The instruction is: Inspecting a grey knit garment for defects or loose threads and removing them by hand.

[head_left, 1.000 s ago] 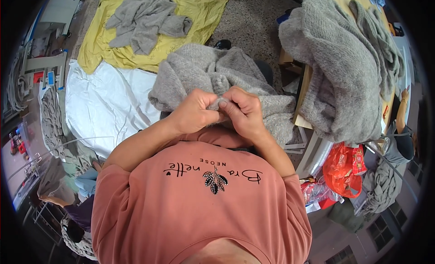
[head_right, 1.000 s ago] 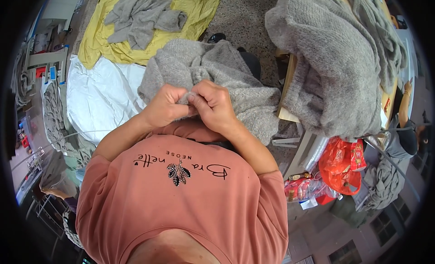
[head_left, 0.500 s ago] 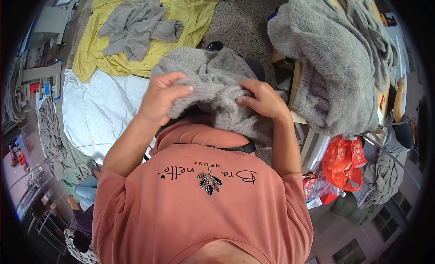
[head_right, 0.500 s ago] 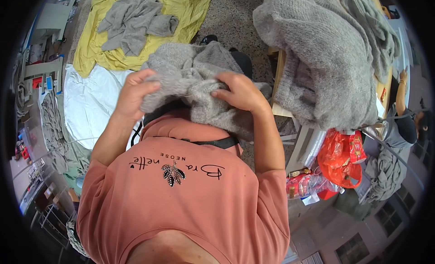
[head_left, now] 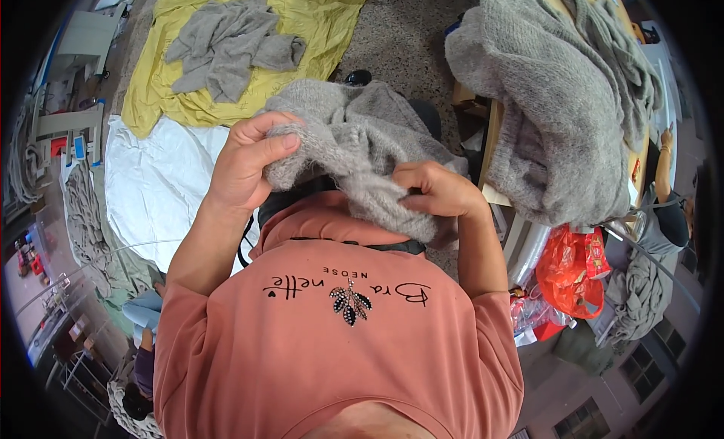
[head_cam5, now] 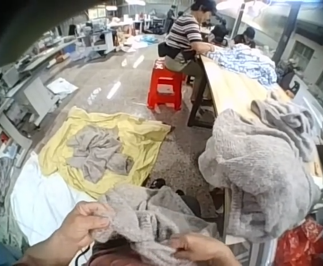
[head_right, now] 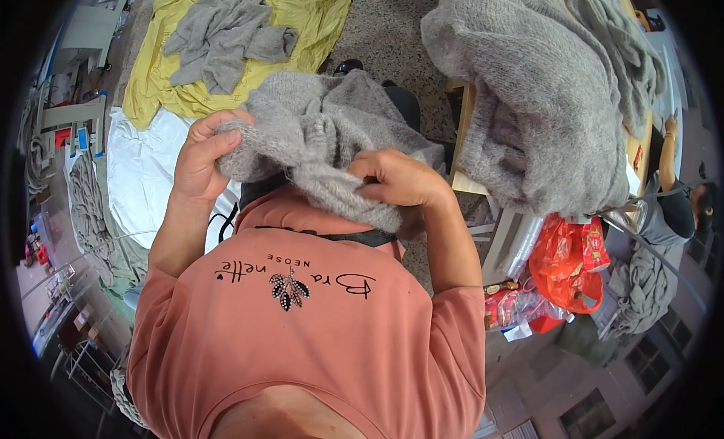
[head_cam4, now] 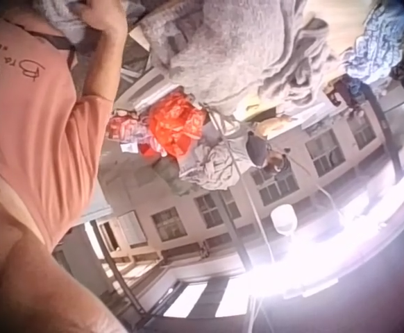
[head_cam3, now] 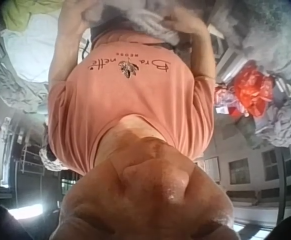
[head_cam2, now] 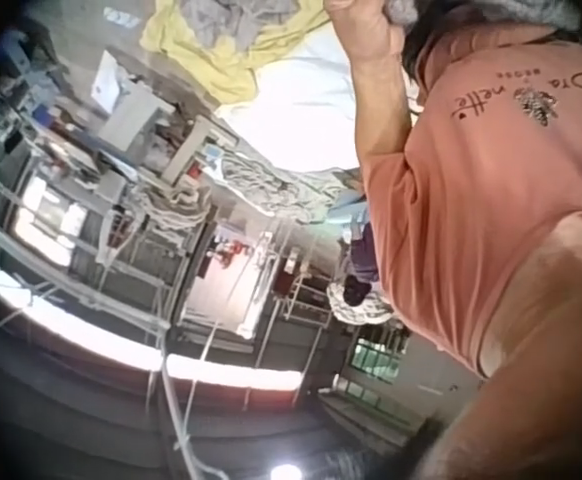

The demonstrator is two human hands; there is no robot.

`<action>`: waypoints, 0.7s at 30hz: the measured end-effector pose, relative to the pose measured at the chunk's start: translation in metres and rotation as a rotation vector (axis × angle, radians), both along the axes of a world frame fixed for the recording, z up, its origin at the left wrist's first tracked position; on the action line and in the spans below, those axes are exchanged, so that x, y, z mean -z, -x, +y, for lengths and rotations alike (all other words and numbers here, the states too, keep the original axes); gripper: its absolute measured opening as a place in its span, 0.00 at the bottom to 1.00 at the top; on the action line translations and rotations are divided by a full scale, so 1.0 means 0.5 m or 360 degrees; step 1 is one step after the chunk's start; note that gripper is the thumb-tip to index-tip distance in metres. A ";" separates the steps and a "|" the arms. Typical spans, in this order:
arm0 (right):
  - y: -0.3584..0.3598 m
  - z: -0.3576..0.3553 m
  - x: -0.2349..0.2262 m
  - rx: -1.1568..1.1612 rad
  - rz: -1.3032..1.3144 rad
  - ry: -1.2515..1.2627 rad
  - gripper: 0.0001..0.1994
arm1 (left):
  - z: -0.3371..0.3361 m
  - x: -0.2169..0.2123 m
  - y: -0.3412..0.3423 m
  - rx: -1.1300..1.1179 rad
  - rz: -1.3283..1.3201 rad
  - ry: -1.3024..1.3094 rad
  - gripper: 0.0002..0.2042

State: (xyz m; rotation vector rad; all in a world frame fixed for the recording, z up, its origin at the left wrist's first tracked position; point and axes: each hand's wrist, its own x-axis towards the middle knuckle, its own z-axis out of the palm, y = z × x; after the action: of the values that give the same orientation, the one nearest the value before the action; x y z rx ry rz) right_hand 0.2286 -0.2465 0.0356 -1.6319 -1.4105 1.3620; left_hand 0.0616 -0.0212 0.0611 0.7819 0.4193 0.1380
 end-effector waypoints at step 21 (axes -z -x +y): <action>0.107 0.083 -0.041 0.0789 -0.1144 -0.1547 0.12 | -0.082 -0.005 -0.044 0.0319 0.0140 -0.0116 0.03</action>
State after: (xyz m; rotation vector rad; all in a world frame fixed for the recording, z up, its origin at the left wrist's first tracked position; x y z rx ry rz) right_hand 0.1754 -0.2050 0.0560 -1.6012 -1.5020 -0.2603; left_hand 0.0835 -0.0622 0.0636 0.8994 0.4183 -0.0689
